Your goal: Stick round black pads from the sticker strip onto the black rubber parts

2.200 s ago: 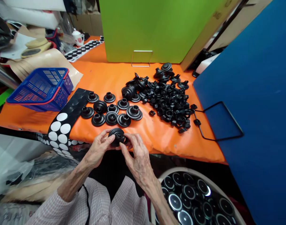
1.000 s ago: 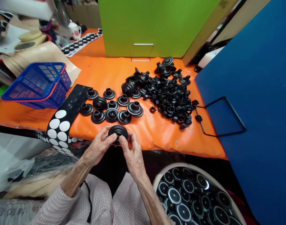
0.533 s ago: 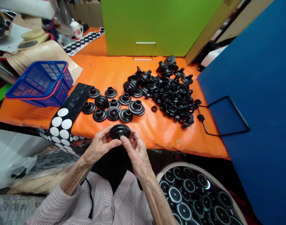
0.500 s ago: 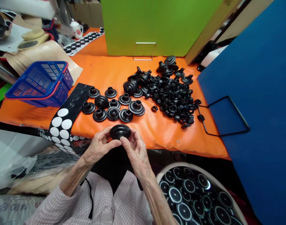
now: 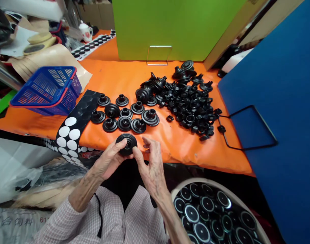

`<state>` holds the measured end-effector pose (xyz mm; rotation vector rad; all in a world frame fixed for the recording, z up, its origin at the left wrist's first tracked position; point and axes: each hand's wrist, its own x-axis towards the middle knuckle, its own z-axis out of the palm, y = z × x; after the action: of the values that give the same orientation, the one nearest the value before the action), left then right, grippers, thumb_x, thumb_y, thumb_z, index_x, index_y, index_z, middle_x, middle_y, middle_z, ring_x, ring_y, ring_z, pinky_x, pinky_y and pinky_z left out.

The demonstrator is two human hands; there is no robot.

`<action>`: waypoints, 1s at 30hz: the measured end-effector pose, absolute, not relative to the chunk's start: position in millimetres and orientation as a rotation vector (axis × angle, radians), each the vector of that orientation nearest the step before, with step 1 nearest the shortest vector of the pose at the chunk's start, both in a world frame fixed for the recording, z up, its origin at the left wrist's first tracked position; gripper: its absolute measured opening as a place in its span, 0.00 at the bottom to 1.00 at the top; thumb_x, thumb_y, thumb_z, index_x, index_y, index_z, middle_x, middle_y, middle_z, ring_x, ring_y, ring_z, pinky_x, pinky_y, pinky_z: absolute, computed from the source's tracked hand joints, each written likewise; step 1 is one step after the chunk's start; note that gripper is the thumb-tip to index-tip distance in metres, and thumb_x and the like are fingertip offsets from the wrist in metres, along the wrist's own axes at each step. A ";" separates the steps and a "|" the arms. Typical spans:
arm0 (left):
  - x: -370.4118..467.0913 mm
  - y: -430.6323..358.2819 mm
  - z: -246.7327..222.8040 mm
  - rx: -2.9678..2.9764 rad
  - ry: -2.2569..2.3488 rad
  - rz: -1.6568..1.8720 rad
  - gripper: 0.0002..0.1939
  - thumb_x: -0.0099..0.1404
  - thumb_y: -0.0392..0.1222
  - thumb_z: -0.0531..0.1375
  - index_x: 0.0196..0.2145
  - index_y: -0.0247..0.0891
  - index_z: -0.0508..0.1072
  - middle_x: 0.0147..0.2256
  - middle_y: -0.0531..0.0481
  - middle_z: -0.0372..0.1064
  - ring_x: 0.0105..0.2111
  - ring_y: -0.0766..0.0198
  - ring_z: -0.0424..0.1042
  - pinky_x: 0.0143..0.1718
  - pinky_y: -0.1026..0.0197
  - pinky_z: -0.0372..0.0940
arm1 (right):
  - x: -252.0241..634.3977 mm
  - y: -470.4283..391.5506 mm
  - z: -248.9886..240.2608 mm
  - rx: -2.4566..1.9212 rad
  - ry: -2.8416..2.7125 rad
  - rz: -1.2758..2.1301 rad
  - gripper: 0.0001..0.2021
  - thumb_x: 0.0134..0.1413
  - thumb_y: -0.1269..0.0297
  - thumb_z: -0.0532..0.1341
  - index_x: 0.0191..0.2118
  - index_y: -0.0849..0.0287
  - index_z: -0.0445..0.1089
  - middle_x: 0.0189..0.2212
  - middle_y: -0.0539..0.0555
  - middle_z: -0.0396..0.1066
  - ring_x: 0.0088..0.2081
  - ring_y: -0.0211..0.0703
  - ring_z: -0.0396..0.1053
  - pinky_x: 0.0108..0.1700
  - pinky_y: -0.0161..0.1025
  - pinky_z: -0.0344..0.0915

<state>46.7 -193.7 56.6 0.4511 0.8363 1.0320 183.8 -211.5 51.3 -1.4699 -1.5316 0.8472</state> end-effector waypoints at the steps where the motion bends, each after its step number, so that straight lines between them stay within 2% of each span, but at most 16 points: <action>1: 44.9 -192.3 56.4 0.448 0.830 1.019 0.16 0.59 0.51 0.64 0.38 0.35 0.73 0.34 0.49 0.70 0.31 0.68 0.67 0.31 0.65 0.64 | 188.0 -210.6 55.4 -1.426 -1.639 0.796 0.19 0.61 0.53 0.56 0.56 0.50 0.62 0.45 0.55 0.65 0.47 0.47 0.66 0.49 0.51 0.68; 4: 40.9 -190.7 55.2 0.430 0.845 0.978 0.18 0.60 0.54 0.62 0.35 0.35 0.74 0.32 0.49 0.70 0.27 0.69 0.65 0.26 0.66 0.60 | 195.5 -205.8 65.7 -1.252 -1.954 0.743 0.24 0.62 0.61 0.57 0.63 0.43 0.55 0.48 0.55 0.65 0.49 0.47 0.66 0.50 0.51 0.68; 8: 41.2 -192.6 53.7 0.475 0.862 0.974 0.15 0.58 0.52 0.63 0.34 0.35 0.74 0.34 0.48 0.70 0.27 0.68 0.64 0.25 0.66 0.59 | 192.8 -197.5 64.8 -1.169 -2.103 0.611 0.17 0.63 0.64 0.55 0.56 0.47 0.64 0.41 0.56 0.69 0.44 0.48 0.68 0.45 0.49 0.71; 11: 44.5 -194.1 52.2 0.469 0.892 1.024 0.14 0.58 0.50 0.64 0.34 0.35 0.73 0.32 0.49 0.70 0.28 0.67 0.65 0.26 0.66 0.60 | 183.4 -195.9 52.1 -1.185 -2.040 0.511 0.12 0.62 0.62 0.57 0.50 0.53 0.67 0.36 0.55 0.71 0.38 0.47 0.70 0.40 0.47 0.71; 16: 49.5 -194.6 45.5 0.405 0.906 1.079 0.14 0.57 0.49 0.64 0.33 0.35 0.71 0.30 0.50 0.68 0.30 0.65 0.66 0.28 0.65 0.60 | 165.9 -203.6 30.4 -1.378 -1.765 0.398 0.09 0.61 0.56 0.58 0.41 0.56 0.67 0.30 0.54 0.68 0.31 0.45 0.68 0.33 0.43 0.69; 18: 48.6 -193.5 43.9 0.369 0.901 1.057 0.13 0.57 0.49 0.64 0.33 0.36 0.71 0.30 0.51 0.67 0.29 0.66 0.65 0.28 0.64 0.60 | 165.8 -205.7 30.6 -1.430 -1.728 0.421 0.12 0.59 0.53 0.59 0.41 0.56 0.67 0.29 0.53 0.67 0.30 0.45 0.67 0.33 0.43 0.69; 20: 46.5 -191.6 44.6 0.351 0.900 1.009 0.13 0.57 0.49 0.64 0.33 0.35 0.72 0.30 0.51 0.67 0.27 0.68 0.64 0.27 0.64 0.59 | 170.9 -205.4 36.2 -1.410 -1.776 0.516 0.16 0.59 0.52 0.59 0.47 0.56 0.66 0.33 0.54 0.68 0.33 0.45 0.68 0.36 0.45 0.69; 23: 44.8 -188.9 48.3 0.372 0.883 0.971 0.13 0.57 0.49 0.63 0.34 0.35 0.72 0.30 0.50 0.68 0.26 0.68 0.64 0.24 0.65 0.58 | 180.4 -201.4 44.9 -1.297 -1.914 0.607 0.17 0.61 0.58 0.57 0.54 0.53 0.63 0.40 0.56 0.68 0.40 0.47 0.68 0.42 0.46 0.68; 25: 46.1 -188.2 50.5 0.388 0.884 0.985 0.13 0.57 0.48 0.63 0.33 0.35 0.72 0.30 0.50 0.68 0.27 0.67 0.64 0.24 0.65 0.59 | 182.5 -198.8 45.1 -1.271 -1.931 0.540 0.11 0.62 0.61 0.56 0.49 0.53 0.67 0.38 0.55 0.68 0.40 0.47 0.67 0.43 0.46 0.67; 27: 48.4 -188.4 51.4 0.385 0.901 1.009 0.12 0.58 0.48 0.63 0.32 0.35 0.71 0.29 0.51 0.67 0.27 0.67 0.64 0.25 0.65 0.60 | 181.1 -197.7 41.3 -1.307 -1.862 0.448 0.07 0.61 0.59 0.58 0.40 0.55 0.68 0.32 0.54 0.68 0.36 0.47 0.66 0.39 0.45 0.67; 29: 49.9 -188.4 51.4 0.377 0.913 1.013 0.12 0.58 0.47 0.63 0.32 0.34 0.71 0.29 0.51 0.66 0.27 0.68 0.63 0.25 0.66 0.60 | 179.3 -198.1 37.6 -1.349 -1.782 0.432 0.08 0.60 0.56 0.59 0.38 0.55 0.67 0.30 0.52 0.67 0.33 0.45 0.65 0.37 0.43 0.67; 30: 50.1 -188.1 51.4 0.374 0.910 1.004 0.12 0.59 0.47 0.62 0.33 0.34 0.71 0.29 0.51 0.66 0.27 0.68 0.63 0.25 0.66 0.60 | 179.1 -198.5 37.0 -1.354 -1.765 0.460 0.10 0.60 0.55 0.59 0.40 0.55 0.67 0.30 0.52 0.67 0.33 0.44 0.66 0.37 0.43 0.67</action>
<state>50.1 -188.1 51.4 0.3743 0.9099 1.0036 179.1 -198.5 37.0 -1.3536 -1.7650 0.4604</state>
